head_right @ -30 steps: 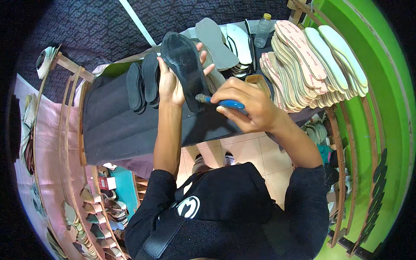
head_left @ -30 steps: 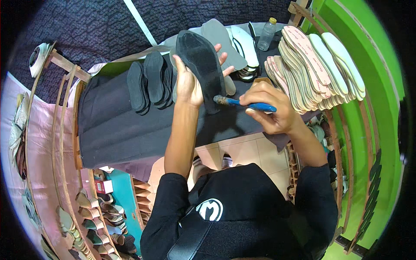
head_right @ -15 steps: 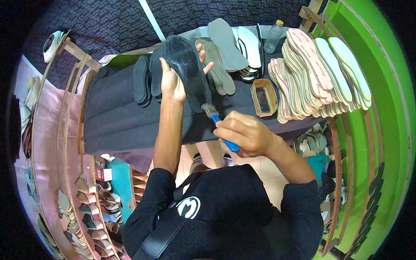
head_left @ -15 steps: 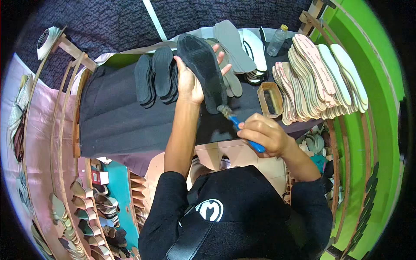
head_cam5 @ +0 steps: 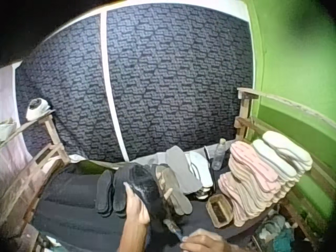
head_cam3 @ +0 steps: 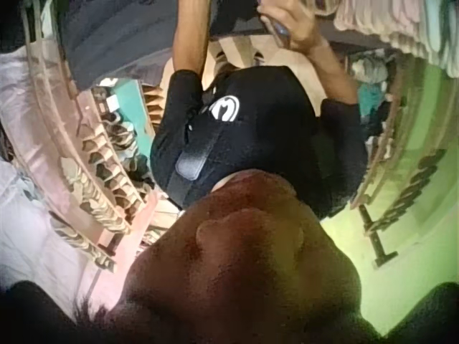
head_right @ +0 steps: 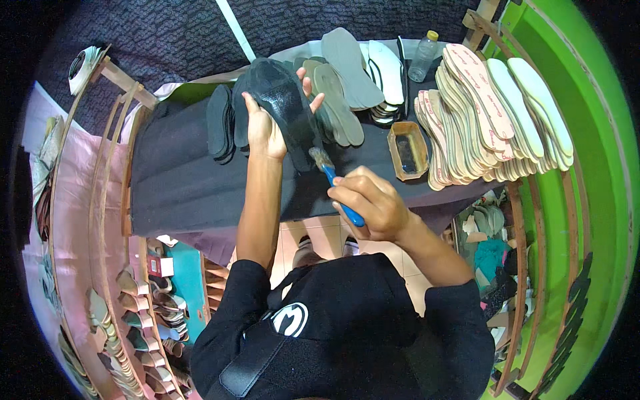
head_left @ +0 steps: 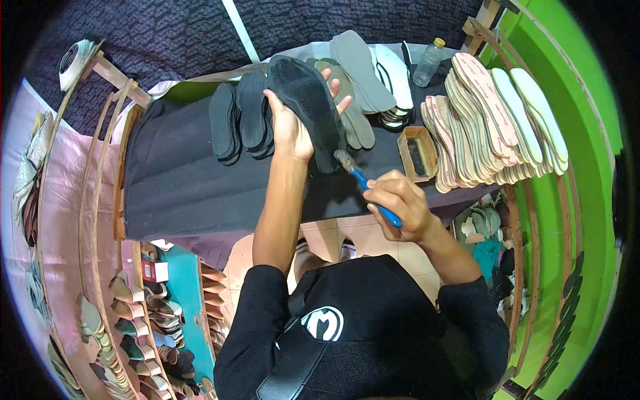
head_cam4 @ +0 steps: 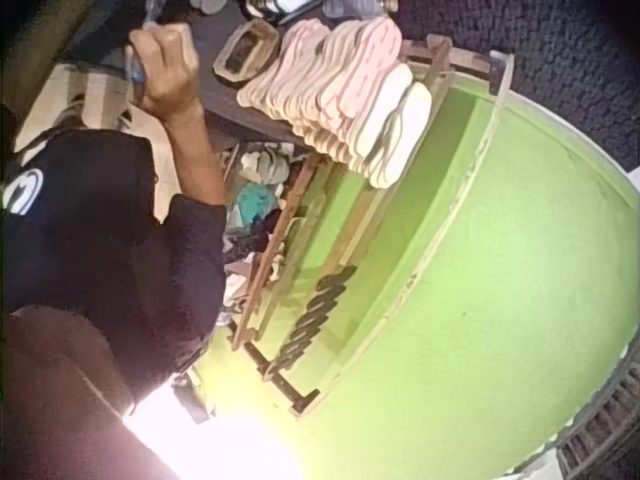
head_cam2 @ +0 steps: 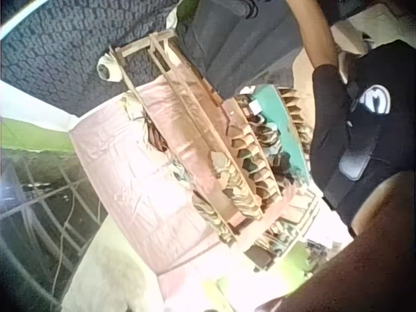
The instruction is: Apply adhesive to shoe insoles using a brush.
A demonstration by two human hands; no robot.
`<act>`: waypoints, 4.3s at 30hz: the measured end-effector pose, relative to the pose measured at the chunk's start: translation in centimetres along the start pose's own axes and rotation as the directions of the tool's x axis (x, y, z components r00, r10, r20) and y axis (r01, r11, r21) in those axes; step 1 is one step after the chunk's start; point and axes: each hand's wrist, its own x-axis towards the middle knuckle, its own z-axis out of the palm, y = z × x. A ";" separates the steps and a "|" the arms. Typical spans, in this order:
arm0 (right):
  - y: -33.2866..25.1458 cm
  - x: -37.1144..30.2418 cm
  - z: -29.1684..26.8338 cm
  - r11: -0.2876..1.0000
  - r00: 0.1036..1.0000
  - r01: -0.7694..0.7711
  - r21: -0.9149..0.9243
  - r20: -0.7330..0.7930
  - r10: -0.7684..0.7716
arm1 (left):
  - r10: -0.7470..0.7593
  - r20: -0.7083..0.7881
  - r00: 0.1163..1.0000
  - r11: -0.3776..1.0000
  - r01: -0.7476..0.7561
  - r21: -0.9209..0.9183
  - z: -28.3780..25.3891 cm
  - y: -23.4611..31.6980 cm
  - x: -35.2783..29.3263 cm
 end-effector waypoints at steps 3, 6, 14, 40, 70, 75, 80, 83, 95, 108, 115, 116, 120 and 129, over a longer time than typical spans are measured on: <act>-0.2 -0.8 0.1 0.983 0.992 -0.117 0.140 -0.023 0.122 | 0.014 0.004 1.000 0.999 -0.014 0.029 -0.1 0.4 0.2; 0.0 0.1 -1.7 0.960 0.962 -0.136 0.245 -0.198 0.187 | 0.026 0.024 0.999 0.993 -0.029 0.115 0.5 0.8 0.2; 1.8 4.6 -1.2 0.976 0.981 0.187 -0.115 0.069 -0.180 | 0.021 -0.146 0.989 0.931 0.034 0.364 3.9 -2.1 1.0; 1.4 3.6 -4.2 0.621 0.770 -0.264 0.738 -0.227 0.596 | 0.011 0.043 0.999 0.995 -0.015 0.094 2.9 -0.5 1.1; 2.0 6.8 -2.8 0.972 0.971 0.233 0.014 0.049 -0.234 | 0.129 -0.089 0.988 0.959 -0.101 0.266 3.2 0.3 2.5; 1.8 5.0 -1.8 0.945 0.938 0.327 -0.028 0.134 -0.320 | 0.087 -0.025 0.996 0.978 -0.081 0.192 2.7 1.3 2.9; 2.0 4.9 -3.7 0.968 0.968 0.220 0.121 0.093 -0.231 | 0.065 -0.024 0.998 0.988 -0.061 0.143 2.5 1.8 2.5; 2.4 6.6 -3.9 0.983 0.984 0.173 0.066 -0.053 -0.169 | 0.041 -0.016 0.999 0.991 -0.039 0.132 2.8 1.4 3.0; 1.9 4.4 -2.9 0.969 0.970 0.227 0.100 0.067 -0.234 | 0.030 -0.157 0.987 0.999 -0.026 0.029 1.4 1.9 3.0; 0.6 4.2 -5.6 0.964 0.997 0.077 0.256 0.005 -0.081 | 0.048 -0.077 0.996 0.989 -0.036 0.145 1.2 2.5 3.0; 4.2 8.5 -4.1 0.976 0.973 0.207 -0.064 -0.095 -0.212 | 0.026 -0.108 0.994 0.929 0.016 0.370 5.1 -0.7 2.7; 4.3 8.5 -3.6 0.970 0.973 0.218 -0.111 -0.046 -0.224 | 0.017 -0.080 0.997 0.933 0.013 0.360 5.4 -1.1 2.6; 4.1 6.1 -1.8 0.942 0.963 0.270 -0.199 0.073 -0.261 | 0.014 -0.092 0.996 0.947 0.016 0.320 5.0 -0.9 2.4; 2.7 4.1 -3.7 0.985 0.991 0.137 0.106 -0.015 -0.136 | -0.031 -0.084 0.996 0.939 0.058 0.338 3.8 -0.8 1.4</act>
